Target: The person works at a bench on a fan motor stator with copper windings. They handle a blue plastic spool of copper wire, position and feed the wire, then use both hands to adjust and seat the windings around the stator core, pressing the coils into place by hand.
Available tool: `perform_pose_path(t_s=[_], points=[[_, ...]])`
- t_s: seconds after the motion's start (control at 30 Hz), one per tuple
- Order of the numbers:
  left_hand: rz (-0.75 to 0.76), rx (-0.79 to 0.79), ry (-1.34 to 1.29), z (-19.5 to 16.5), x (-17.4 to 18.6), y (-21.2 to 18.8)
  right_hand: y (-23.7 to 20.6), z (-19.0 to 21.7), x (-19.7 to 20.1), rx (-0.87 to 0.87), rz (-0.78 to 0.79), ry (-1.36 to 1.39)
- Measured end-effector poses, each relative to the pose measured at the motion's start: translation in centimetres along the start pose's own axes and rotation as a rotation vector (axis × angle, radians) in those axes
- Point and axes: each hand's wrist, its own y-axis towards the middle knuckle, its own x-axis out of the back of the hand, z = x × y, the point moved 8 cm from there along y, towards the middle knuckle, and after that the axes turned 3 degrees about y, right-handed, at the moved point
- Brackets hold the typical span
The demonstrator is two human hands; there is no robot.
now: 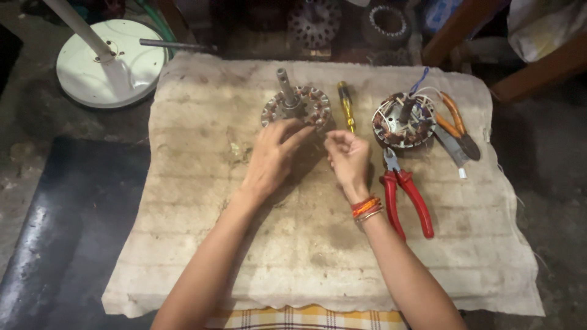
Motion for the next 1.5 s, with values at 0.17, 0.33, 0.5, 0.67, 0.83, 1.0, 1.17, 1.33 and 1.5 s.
perform_pose_path(t_s=[0.17,0.33,0.5,0.67,0.83,1.0,1.17,1.33,1.5], points=[[0.008,0.011,-0.008,0.0,-0.1,-0.1,-0.5,0.7,-0.9,0.110,-0.002,-0.212],[-0.002,0.034,-0.022,0.2,-0.3,-0.2,-0.9,1.7,-1.4,0.270,-0.062,-0.209],[-0.048,0.026,-0.062,0.6,-0.2,-0.3,-2.7,4.3,-2.5,0.457,-0.020,-0.370],[-0.068,0.040,-0.094,0.9,-0.1,-0.5,-3.7,6.2,-3.4,0.523,0.020,-0.384],[-0.069,0.046,-0.080,0.9,-0.2,-0.5,-4.0,6.5,-3.3,0.459,0.019,-0.440],[-0.053,0.059,-0.123,0.7,-0.1,-0.1,-5.4,7.1,-2.2,0.427,0.004,-0.403],[-0.041,0.044,-0.067,0.2,0.0,-0.2,-5.3,6.6,-2.0,0.290,0.030,-0.331],[-0.028,0.058,-0.059,0.2,-0.4,-0.1,-6.2,7.4,-2.1,0.441,0.008,-0.402],[-0.041,0.045,-0.026,0.3,-0.6,-0.2,-6.9,8.5,-3.2,0.735,0.053,-0.601]])
